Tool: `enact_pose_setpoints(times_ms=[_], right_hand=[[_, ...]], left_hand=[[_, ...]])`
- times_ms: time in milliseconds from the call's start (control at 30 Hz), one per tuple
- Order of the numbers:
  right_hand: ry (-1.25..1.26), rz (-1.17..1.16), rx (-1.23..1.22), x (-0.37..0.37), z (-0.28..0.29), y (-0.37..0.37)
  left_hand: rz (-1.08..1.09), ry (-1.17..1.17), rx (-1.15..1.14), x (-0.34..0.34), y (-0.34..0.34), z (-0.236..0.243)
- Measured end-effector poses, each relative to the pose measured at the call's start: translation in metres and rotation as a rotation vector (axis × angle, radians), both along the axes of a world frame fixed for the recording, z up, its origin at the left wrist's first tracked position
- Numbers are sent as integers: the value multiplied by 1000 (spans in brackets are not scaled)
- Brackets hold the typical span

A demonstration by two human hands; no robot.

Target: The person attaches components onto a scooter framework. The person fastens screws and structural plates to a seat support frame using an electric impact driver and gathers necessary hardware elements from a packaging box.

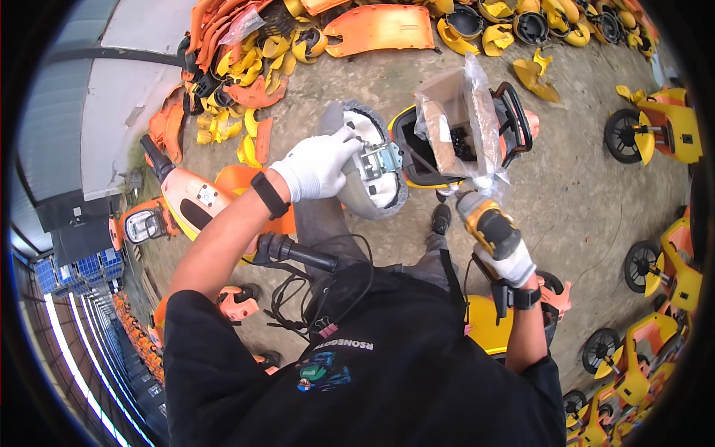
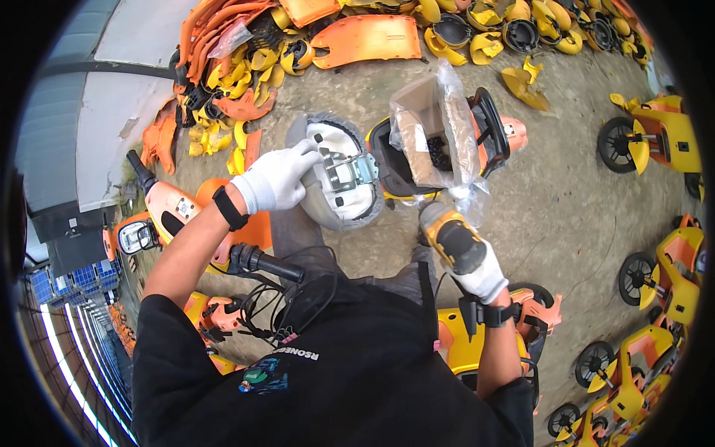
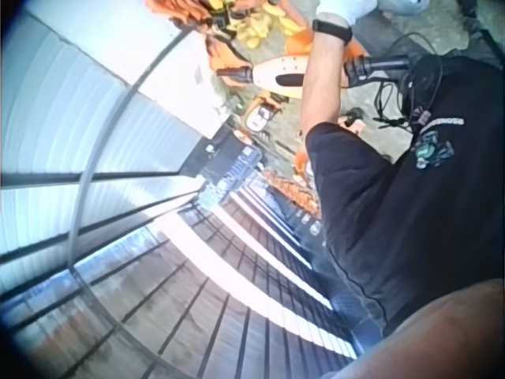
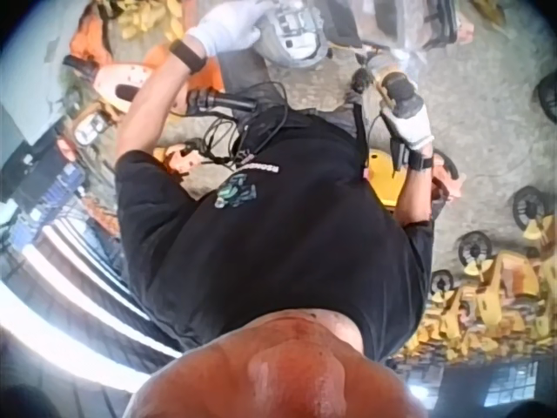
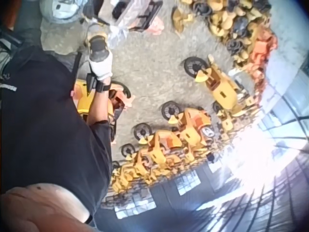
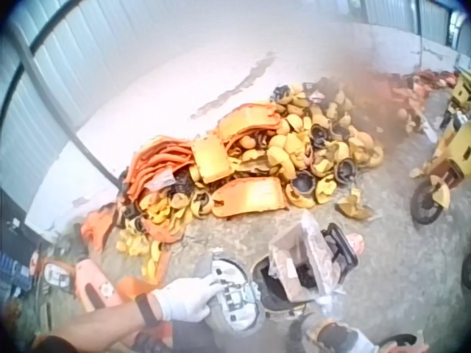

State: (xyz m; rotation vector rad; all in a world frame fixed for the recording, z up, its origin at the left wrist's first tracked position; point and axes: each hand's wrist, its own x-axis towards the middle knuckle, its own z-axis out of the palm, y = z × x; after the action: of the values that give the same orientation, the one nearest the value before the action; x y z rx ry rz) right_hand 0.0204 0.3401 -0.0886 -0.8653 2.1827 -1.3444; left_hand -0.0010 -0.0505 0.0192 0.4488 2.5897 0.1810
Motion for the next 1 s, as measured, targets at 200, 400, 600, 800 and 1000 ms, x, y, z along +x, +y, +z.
enact_pose_setpoints(times_ms=[200,400,600,800,1000], right_hand=[[-191,-199,29,-19,55,10],[-261,-269,-76,-38,74,-43],[-487,-227,-432,-62,85,-122],[-790,-165,-551,-65,99,-164],[-936,-189,-578,-57,103,-177]], left_hand=[[101,70,145,1,6,-2],[198,88,155,-2,14,-6],[281,22,254,-1,17,-4],[300,-15,524,-1,-6,-25],[477,-206,804,-3,-2,16]])
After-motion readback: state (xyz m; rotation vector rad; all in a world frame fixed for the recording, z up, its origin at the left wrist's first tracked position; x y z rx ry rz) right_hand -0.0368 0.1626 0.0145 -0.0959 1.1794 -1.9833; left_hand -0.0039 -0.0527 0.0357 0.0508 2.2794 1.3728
